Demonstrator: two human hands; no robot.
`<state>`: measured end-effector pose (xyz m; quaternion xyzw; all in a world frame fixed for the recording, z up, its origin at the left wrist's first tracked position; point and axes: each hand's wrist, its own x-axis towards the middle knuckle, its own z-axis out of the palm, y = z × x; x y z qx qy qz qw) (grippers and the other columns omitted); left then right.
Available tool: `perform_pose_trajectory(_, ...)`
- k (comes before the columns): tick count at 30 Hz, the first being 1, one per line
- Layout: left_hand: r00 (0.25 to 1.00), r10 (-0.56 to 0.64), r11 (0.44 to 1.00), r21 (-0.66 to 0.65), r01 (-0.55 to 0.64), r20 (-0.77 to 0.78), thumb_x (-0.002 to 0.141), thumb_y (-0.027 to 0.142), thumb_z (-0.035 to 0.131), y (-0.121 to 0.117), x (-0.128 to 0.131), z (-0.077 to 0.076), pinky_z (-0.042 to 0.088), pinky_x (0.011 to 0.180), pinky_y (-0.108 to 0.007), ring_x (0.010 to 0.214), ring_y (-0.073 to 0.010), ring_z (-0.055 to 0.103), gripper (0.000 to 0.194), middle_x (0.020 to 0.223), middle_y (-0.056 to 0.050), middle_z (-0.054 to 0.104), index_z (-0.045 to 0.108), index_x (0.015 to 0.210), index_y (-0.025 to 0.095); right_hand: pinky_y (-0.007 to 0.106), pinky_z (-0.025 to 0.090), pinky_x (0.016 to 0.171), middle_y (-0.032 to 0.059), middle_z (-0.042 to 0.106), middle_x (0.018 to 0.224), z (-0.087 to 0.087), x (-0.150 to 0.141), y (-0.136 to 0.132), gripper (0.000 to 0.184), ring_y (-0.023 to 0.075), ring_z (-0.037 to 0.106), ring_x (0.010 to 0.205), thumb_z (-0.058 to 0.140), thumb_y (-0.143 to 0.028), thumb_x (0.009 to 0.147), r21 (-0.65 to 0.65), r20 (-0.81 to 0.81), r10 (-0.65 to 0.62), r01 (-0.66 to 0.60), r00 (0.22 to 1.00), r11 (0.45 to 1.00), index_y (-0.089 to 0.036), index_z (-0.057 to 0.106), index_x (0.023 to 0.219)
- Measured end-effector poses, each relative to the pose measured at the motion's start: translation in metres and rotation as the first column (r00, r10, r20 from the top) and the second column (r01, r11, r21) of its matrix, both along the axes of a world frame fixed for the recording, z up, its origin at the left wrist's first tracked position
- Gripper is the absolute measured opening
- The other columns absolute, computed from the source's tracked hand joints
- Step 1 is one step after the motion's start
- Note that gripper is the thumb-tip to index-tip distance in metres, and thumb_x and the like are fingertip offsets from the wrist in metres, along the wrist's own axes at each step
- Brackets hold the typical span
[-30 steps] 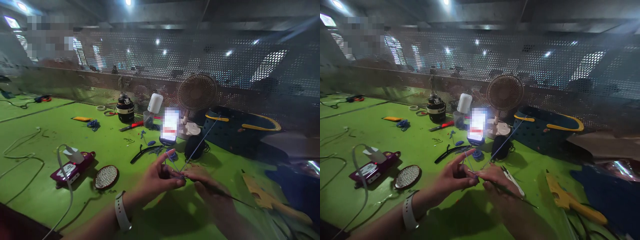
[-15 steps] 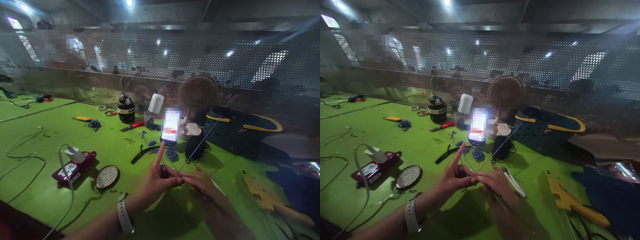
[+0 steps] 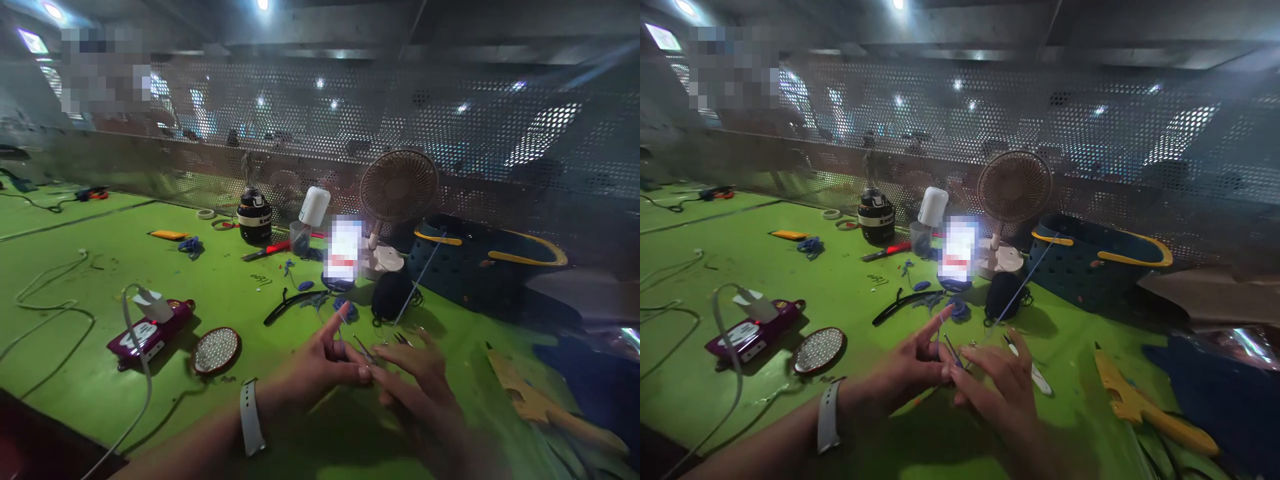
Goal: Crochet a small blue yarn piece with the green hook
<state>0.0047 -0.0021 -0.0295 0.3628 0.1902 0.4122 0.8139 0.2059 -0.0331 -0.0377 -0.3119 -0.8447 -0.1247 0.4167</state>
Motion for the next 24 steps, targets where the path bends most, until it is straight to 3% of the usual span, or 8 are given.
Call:
perform_pose_trajectory(5, 0.985, 0.139, 0.979, 0.165, -0.121, -0.105, 0.068, 0.012, 0.084, -0.003, 0.0, 0.01, 0.051, 0.073, -0.029, 0.069, -0.0156, 0.068, 0.124, 0.072, -0.001, 0.073, -0.002, 0.156, 0.02, 0.048, 0.043, 0.108, 0.0029, 0.075, 0.1, 0.012, -0.006, 0.001, 0.025, 0.0192, 0.072, 0.093, 0.054, -0.025, 0.097, -0.147, -0.141, 0.116, -0.137, 0.983, 0.98, -0.03, 0.063, 0.119)
perform_pose_trajectory(8, 0.917, 0.324, 0.916, 0.318, -0.243, -0.233, 0.071, 0.013, 0.083, -0.008, 0.002, 0.017, 0.051, 0.076, -0.031, 0.072, -0.0171, 0.067, 0.12, 0.072, -0.001, 0.073, -0.002, 0.156, 0.016, 0.047, 0.041, 0.109, 0.0026, 0.075, 0.098, 0.013, -0.012, -0.002, 0.022, 0.0186, 0.072, 0.091, 0.051, -0.022, 0.097, -0.156, -0.181, 0.048, -0.077, 0.982, 0.985, -0.027, 0.065, 0.113)
perform_pose_trajectory(10, 0.905, 0.354, 0.907, 0.321, -0.271, -0.237, 0.072, 0.013, 0.082, -0.01, 0.003, 0.018, 0.052, 0.076, -0.031, 0.072, -0.0167, 0.067, 0.117, 0.072, -0.001, 0.072, 0.001, 0.156, 0.017, 0.047, 0.035, 0.114, 0.0053, 0.075, 0.105, 0.01, -0.015, -0.006, 0.024, 0.0201, 0.07, 0.099, 0.052, -0.019, 0.096, -0.107, -0.112, -0.018, 0.006, 0.994, 0.994, -0.025, 0.065, 0.116)
perform_pose_trajectory(13, 0.97, 0.215, 0.968, 0.155, -0.197, -0.115, 0.07, 0.011, 0.083, -0.01, 0.005, 0.012, 0.052, 0.073, -0.028, 0.069, -0.015, 0.068, 0.115, 0.073, 0.001, 0.072, 0.007, 0.156, 0.022, 0.053, 0.026, 0.118, 0.0072, 0.073, 0.109, 0.004, -0.013, -0.008, 0.034, 0.0223, 0.067, 0.105, 0.057, -0.015, 0.093, 0.011, -0.03, -0.083, 0.084, 0.996, 0.996, -0.025, 0.062, 0.124)
perform_pose_trajectory(15, 0.994, 0.106, 0.993, 0.052, -0.105, -0.036, 0.068, 0.009, 0.084, -0.007, 0.004, 0.006, 0.052, 0.071, -0.027, 0.068, -0.0143, 0.069, 0.115, 0.073, 0.0, 0.073, 0.011, 0.156, 0.022, 0.056, 0.025, 0.118, 0.007, 0.074, 0.107, 0.002, -0.008, -0.007, 0.037, 0.0225, 0.068, 0.104, 0.06, -0.015, 0.092, 0.051, -0.015, -0.07, 0.07, 0.997, 0.996, -0.027, 0.061, 0.127)
perform_pose_trajectory(19, 0.997, -0.059, 0.998, -0.031, 0.06, 0.04, 0.063, 0.008, 0.088, -0.001, -0.001, -0.003, 0.05, 0.068, -0.025, 0.065, -0.0132, 0.069, 0.119, 0.072, -0.002, 0.074, 0.014, 0.155, 0.016, 0.052, 0.039, 0.112, 0.0045, 0.075, 0.104, 0.006, 0.001, 0.001, 0.038, 0.0213, 0.071, 0.1, 0.061, -0.022, 0.093, -0.013, -0.017, 0.088, -0.088, 0.996, 0.996, -0.032, 0.059, 0.13)
perform_pose_trajectory(24, 0.995, -0.095, 0.992, -0.084, 0.098, 0.033, 0.064, 0.006, 0.087, 0.004, -0.008, 0.0, 0.048, 0.065, -0.021, 0.064, -0.0119, 0.069, 0.117, 0.071, -0.001, 0.073, 0.014, 0.155, 0.014, 0.047, 0.055, 0.096, 0.0036, 0.076, 0.099, 0.018, 0.001, 0.007, 0.026, 0.0216, 0.072, 0.096, 0.059, -0.036, 0.094, -0.196, -0.223, 0.208, -0.253, 0.952, 0.948, -0.035, 0.068, 0.119)
